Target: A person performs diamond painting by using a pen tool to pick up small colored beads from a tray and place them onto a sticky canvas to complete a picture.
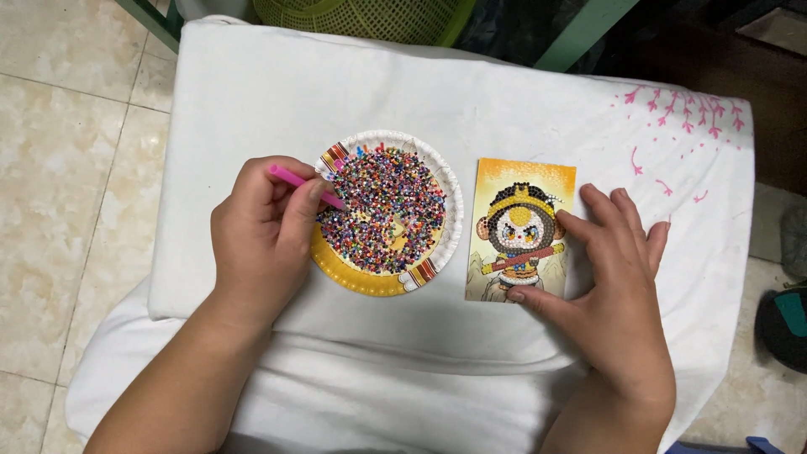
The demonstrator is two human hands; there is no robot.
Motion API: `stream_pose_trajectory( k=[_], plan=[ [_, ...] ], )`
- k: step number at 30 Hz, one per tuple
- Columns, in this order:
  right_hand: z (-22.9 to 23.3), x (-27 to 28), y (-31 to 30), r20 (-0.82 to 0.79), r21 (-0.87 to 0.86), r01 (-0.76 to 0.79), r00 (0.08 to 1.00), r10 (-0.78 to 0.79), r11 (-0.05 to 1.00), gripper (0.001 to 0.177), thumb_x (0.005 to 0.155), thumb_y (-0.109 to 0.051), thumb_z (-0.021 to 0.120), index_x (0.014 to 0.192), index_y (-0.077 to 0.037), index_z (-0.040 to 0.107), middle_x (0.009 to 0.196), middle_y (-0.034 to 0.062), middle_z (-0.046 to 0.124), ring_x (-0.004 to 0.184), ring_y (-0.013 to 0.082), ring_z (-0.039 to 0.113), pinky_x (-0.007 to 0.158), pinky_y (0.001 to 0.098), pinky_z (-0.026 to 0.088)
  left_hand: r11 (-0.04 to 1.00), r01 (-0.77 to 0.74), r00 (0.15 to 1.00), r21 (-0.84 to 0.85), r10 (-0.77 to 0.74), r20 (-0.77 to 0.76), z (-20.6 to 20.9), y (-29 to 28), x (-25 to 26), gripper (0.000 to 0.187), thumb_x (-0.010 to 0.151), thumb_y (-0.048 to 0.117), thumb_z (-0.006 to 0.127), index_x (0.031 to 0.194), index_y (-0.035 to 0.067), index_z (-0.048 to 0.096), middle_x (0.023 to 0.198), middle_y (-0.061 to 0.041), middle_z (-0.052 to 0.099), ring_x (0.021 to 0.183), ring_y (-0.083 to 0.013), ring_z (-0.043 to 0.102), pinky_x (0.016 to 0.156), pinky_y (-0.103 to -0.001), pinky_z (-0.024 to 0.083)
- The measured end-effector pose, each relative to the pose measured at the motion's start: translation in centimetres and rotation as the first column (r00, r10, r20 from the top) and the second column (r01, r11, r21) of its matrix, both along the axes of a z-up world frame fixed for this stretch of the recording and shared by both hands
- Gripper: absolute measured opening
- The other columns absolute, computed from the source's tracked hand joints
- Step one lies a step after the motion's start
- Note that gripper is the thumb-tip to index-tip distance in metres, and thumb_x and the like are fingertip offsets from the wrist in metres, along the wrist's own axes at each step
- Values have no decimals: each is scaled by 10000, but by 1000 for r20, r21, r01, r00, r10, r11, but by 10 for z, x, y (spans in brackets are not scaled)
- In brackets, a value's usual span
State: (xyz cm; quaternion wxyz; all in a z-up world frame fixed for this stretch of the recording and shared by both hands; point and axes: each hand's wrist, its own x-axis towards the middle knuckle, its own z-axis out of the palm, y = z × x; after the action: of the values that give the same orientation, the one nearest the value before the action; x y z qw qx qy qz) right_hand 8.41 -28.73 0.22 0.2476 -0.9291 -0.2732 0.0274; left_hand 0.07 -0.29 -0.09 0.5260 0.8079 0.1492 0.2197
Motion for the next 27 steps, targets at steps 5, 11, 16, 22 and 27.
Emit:
stream_pose_trajectory(
  k=[5, 11, 16, 22, 27],
  plan=[
    [0, 0, 0, 4, 3, -2, 1000, 2, 1000, 817, 520, -352, 840, 1214, -67, 517, 1436, 169, 408, 1402, 386, 263, 1102, 593, 48, 1000, 0, 1000, -11, 0, -5, -1, 0, 0, 32, 951, 53, 529, 941, 32, 508, 809, -81, 657, 771, -143, 685, 711, -228, 534],
    [-1, 0, -1, 10, 1, -8, 1000, 8, 1000, 825, 516, -350, 843, 1216, -63, 516, 1435, 173, 411, 1398, 394, 269, 1102, 576, 56, 999, 4, 1000, -45, -4, -13, -2, 0, 1, 31, 947, 50, 531, 940, 32, 507, 800, -83, 660, 765, -141, 684, 718, -226, 535],
    [-1, 1, -1, 30, 8, -33, 999, 33, 999, 814, 526, -346, 841, 1216, -69, 510, 1429, 178, 412, 1391, 403, 280, 1096, 570, 79, 998, -5, 999, -69, 3, -34, -1, 0, 2, 30, 940, 48, 532, 942, 37, 504, 781, -90, 669, 758, -140, 694, 705, -225, 546],
    [2, -1, 1, -3, 8, 1, 1000, -1, 1000, 806, 521, -330, 845, 1210, -65, 521, 1434, 169, 414, 1405, 386, 260, 1106, 583, 49, 967, 6, 999, -254, 4, 40, -1, 1, 3, 38, 954, 20, 499, 941, 20, 464, 785, -135, 630, 731, -188, 686, 715, -248, 579],
    [0, 0, -1, -1, -1, 9, 1000, -9, 1000, 791, 523, -370, 837, 1195, -83, 535, 1436, 154, 416, 1405, 375, 262, 1095, 606, 46, 933, -30, 998, -359, 46, 38, 1, 0, 3, 45, 970, 71, 480, 960, 38, 452, 808, -139, 646, 723, -196, 690, 667, -228, 566]
  ],
)
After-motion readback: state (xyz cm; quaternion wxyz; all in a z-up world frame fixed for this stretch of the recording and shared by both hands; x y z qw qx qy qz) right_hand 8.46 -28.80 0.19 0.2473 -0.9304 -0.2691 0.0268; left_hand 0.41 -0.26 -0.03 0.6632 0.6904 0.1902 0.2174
